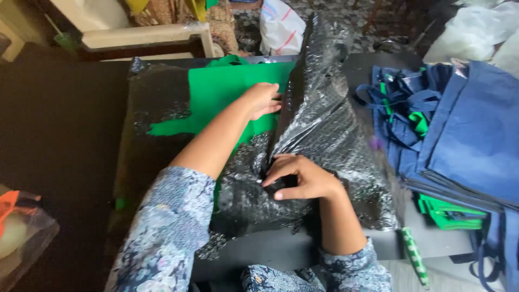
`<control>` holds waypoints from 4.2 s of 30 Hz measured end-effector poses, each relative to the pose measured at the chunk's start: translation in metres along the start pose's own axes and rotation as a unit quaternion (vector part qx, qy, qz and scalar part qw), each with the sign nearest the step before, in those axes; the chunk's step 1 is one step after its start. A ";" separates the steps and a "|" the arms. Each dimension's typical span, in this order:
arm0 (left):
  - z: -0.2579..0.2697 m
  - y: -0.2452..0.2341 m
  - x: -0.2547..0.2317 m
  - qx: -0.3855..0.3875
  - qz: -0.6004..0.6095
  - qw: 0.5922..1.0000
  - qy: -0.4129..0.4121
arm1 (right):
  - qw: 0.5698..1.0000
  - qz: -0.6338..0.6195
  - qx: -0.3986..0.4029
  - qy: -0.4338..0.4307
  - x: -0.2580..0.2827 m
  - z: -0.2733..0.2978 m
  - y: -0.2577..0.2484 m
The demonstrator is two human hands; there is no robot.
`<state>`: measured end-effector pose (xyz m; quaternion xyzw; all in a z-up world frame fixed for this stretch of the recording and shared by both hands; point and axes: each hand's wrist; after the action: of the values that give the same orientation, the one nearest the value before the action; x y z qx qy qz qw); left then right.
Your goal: Wrapping a green fabric item in black bubble wrap and securing the package with clear tape using a handheld dispenser.
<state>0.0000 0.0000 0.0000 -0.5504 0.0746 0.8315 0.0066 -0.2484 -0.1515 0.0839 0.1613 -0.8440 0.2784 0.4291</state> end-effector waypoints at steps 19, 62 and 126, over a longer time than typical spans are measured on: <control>0.016 0.106 -0.016 0.088 -0.123 0.983 0.104 | 0.999 -0.037 -0.026 -0.002 -0.002 0.014 0.001; 0.264 -0.217 -0.085 -0.218 -0.550 0.742 0.314 | 0.977 0.191 -0.094 0.006 0.030 -0.002 0.033; 0.379 -0.061 0.197 0.055 0.091 0.951 0.291 | 0.934 -0.147 -0.321 0.049 0.044 0.121 0.114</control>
<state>-0.4180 0.0956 -0.0423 -0.7579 0.1688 0.6273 -0.0603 -0.4089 -0.1363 0.0239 0.1238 -0.8334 -0.0657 0.5346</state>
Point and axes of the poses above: each hand's wrist, its own z-axis away from the middle knuckle, its own y-axis out of the palm, x = y × z, and after that the axes turned 12 degrees about -x, right-handed
